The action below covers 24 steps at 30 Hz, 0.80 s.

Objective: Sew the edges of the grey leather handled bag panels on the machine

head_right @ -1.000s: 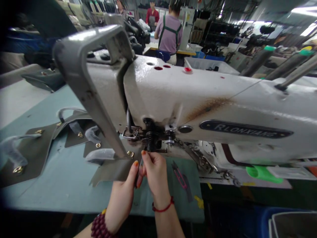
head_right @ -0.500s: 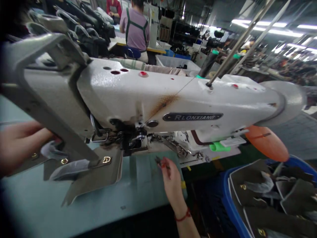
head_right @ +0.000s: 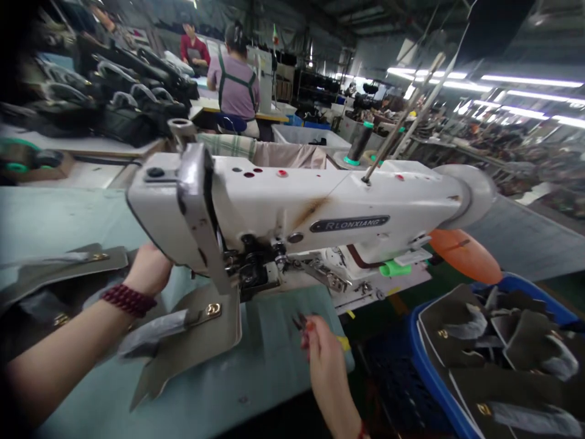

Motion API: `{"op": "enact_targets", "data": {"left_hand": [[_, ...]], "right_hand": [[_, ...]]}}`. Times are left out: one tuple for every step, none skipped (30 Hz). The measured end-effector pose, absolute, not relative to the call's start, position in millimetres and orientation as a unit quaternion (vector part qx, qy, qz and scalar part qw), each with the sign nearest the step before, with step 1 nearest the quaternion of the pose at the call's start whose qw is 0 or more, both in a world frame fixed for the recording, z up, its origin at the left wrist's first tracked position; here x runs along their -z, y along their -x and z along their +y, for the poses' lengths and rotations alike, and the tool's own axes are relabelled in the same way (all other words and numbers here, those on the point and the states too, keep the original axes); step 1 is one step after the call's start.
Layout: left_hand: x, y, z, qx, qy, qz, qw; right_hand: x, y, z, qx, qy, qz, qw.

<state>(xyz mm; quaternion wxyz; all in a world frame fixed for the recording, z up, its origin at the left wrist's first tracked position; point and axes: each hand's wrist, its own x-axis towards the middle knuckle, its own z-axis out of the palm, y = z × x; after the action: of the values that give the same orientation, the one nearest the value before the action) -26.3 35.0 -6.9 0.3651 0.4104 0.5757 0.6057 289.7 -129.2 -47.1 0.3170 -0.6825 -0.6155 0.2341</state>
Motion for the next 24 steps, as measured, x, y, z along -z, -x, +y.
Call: {"op": "enact_targets", "data": {"left_hand": [[4, 34, 31, -0.612, -0.411, 0.59, 0.33], [0, 42, 26, -0.617, -0.413, 0.602, 0.293], [-5, 49, 19, -0.622, -0.415, 0.611, 0.259], [-9, 55, 10, -0.626, -0.419, 0.617, 0.229], [-14, 59, 1, -0.631, -0.422, 0.619, 0.202], [-18, 61, -8, -0.634, -0.426, 0.619, 0.182], [-22, 61, -16, -0.637, -0.43, 0.618, 0.167], [-25, 60, -23, -0.638, -0.435, 0.616, 0.158], [-28, 59, -30, -0.635, -0.439, 0.616, 0.155], [-30, 57, -35, -0.63, -0.443, 0.619, 0.155], [-31, 56, -39, -0.623, -0.444, 0.624, 0.16], [-32, 55, -43, -0.615, -0.444, 0.63, 0.167], [-32, 55, -45, -0.612, -0.44, 0.634, 0.171], [-31, 56, -46, -0.614, -0.434, 0.635, 0.176], [-30, 58, -47, -0.625, -0.425, 0.63, 0.182], [-28, 60, -46, -0.646, -0.407, 0.616, 0.195], [-26, 64, -43, -0.678, -0.376, 0.589, 0.227], [-24, 68, -39, -0.712, -0.336, 0.552, 0.274], [-23, 73, -32, -0.738, -0.294, 0.51, 0.33], [-22, 77, -22, -0.75, -0.256, 0.47, 0.389], [-23, 80, -10, -0.75, -0.23, 0.436, 0.441], [-25, 83, 5, -0.742, -0.217, 0.414, 0.481], [-28, 84, 23, -0.732, -0.217, 0.401, 0.506], [-33, 83, 41, -0.723, -0.225, 0.391, 0.523]], "right_hand": [[36, -281, -131, -0.246, 0.667, -0.628, 0.315], [25, -269, -130, -0.248, 0.649, -0.647, 0.314], [15, -255, -126, -0.241, 0.63, -0.671, 0.307], [5, -239, -120, -0.229, 0.616, -0.695, 0.293], [-4, -222, -111, -0.211, 0.607, -0.716, 0.273], [-12, -205, -102, -0.189, 0.604, -0.734, 0.246], [-18, -189, -91, -0.161, 0.606, -0.748, 0.219], [-23, -173, -81, -0.134, 0.608, -0.758, 0.197], [-27, -160, -70, -0.114, 0.606, -0.765, 0.186], [-29, -149, -61, -0.102, 0.601, -0.769, 0.192], [-30, -139, -53, -0.1, 0.594, -0.769, 0.212], [-30, -132, -47, -0.108, 0.584, -0.766, 0.248], [-30, -127, -43, -0.122, 0.572, -0.757, 0.289], [-29, -124, -42, -0.138, 0.564, -0.747, 0.323], [-27, -124, -43, -0.15, 0.561, -0.74, 0.34], [-24, -127, -46, -0.155, 0.563, -0.739, 0.336], [-21, -134, -53, -0.155, 0.568, -0.745, 0.315], [-16, -144, -61, -0.148, 0.575, -0.754, 0.281], [-9, -159, -72, -0.14, 0.578, -0.765, 0.247], [0, -177, -83, -0.143, 0.582, -0.764, 0.24], [11, -198, -93, -0.156, 0.585, -0.754, 0.254], [24, -220, -103, -0.185, 0.583, -0.745, 0.268], [39, -242, -110, -0.216, 0.581, -0.733, 0.278], [54, -263, -115, -0.237, 0.592, -0.72, 0.275]]}}
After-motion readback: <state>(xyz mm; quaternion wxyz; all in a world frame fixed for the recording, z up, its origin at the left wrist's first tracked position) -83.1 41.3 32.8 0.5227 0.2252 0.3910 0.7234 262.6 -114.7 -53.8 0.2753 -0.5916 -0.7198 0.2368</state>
